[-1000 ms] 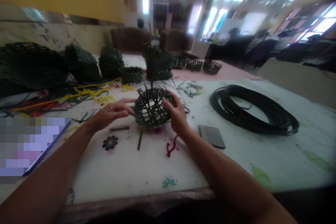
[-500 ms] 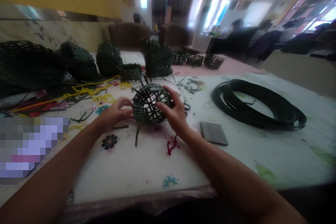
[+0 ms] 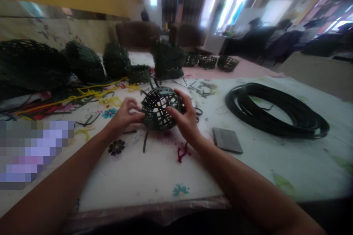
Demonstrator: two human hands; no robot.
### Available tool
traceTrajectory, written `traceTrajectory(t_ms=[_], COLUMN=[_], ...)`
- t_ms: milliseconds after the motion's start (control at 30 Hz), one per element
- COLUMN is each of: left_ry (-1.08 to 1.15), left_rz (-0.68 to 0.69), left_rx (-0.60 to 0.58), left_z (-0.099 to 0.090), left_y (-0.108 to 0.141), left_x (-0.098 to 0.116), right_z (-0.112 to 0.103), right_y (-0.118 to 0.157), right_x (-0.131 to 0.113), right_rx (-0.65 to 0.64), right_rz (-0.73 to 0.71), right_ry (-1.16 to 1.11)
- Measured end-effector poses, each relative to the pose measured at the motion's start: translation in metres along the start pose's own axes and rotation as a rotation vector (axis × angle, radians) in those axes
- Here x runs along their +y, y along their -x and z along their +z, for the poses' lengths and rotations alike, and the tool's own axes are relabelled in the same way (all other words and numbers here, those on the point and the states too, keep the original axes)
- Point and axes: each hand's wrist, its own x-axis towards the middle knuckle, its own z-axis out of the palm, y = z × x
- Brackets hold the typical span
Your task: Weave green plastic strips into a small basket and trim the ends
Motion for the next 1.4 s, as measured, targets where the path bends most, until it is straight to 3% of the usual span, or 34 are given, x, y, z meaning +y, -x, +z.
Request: traceTrajectory(t_ms=[167,667,1200,1400], left_ry=[-0.046,-0.019,-0.325,-0.272], left_rz=[-0.09,-0.178,0.003,-0.145], left_rx=[-0.068,-0.025,0.033,0.039], left_z=[0.001,0.002,0.007,0.012], left_y=[0.003,0.002,0.004,0.005], left_x=[0.004,0.006,0.007,0.01], right_z=[0.001,0.004,0.005,0.006], right_y=[0.0,0.004,0.006,0.008], right_x=[-0.001,-0.006,-0.007,-0.009], right_rx=[0.004,0.027,0.006,0.015], right_rz=[-0.012,-0.107,-0.138,-0.168], right_ry=[0.018,0.078,0.098,0.095])
